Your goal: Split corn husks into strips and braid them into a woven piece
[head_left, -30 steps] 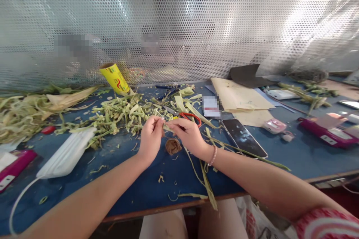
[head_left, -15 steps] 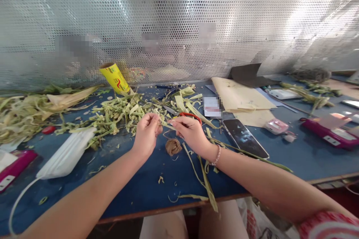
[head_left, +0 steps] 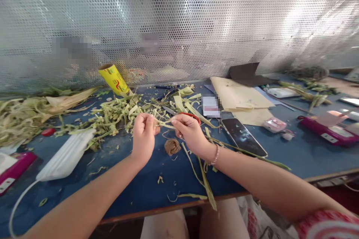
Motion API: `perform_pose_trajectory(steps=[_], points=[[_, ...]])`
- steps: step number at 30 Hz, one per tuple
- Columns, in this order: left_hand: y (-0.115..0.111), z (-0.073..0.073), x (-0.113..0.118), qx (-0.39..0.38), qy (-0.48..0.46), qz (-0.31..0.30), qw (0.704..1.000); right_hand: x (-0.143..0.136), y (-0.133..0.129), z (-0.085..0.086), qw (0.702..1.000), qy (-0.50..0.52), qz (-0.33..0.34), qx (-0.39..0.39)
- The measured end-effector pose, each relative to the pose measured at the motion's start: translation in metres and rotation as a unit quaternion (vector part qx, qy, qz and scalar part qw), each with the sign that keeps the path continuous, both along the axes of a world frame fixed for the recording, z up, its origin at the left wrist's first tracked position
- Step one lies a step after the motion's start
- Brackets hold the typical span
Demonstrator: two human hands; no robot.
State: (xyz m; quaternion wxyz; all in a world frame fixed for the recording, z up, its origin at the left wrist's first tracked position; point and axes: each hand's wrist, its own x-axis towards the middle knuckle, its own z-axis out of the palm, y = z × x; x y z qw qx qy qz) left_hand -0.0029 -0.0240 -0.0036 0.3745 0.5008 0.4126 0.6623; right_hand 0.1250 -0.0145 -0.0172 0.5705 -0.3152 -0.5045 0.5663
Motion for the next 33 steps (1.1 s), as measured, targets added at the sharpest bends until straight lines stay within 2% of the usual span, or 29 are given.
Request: perform_pose_trajectory(steps=[3,7,9,14,18,21,24,28,30,33], points=[[0.004,0.004,0.004,-0.035,-0.098,-0.020,0.994,-0.002,-0.002,0.001,0.999,-0.032,-0.006,0.012],[0.003,0.009,0.007,-0.091,-0.159,-0.039,0.982,-0.003,-0.004,0.002,0.998,-0.051,-0.001,0.030],[0.003,0.010,0.006,-0.103,-0.163,-0.042,0.980,-0.002,-0.004,0.002,0.998,-0.055,0.002,0.033],[0.006,0.005,0.001,-0.050,-0.110,-0.076,0.990,0.001,0.000,0.000,0.999,-0.041,-0.010,0.019],[0.011,0.000,-0.002,-0.147,-0.120,-0.151,0.970,0.003,0.003,-0.003,0.998,-0.057,-0.018,0.018],[0.013,-0.003,-0.003,-0.169,-0.067,-0.147,0.972,0.004,0.001,-0.002,0.994,-0.103,-0.006,0.037],[0.014,-0.005,-0.005,-0.118,0.036,-0.088,0.988,0.002,-0.003,-0.002,0.992,-0.111,0.002,0.062],[0.009,-0.002,-0.006,-0.079,0.173,-0.063,0.980,-0.001,-0.004,-0.003,0.995,-0.081,0.044,0.048],[0.007,0.000,-0.005,-0.079,0.204,-0.069,0.973,-0.002,-0.003,-0.004,0.995,-0.085,0.057,0.020],[0.004,0.004,-0.005,-0.086,0.215,-0.077,0.970,-0.002,0.000,-0.005,0.992,-0.118,0.032,0.010]])
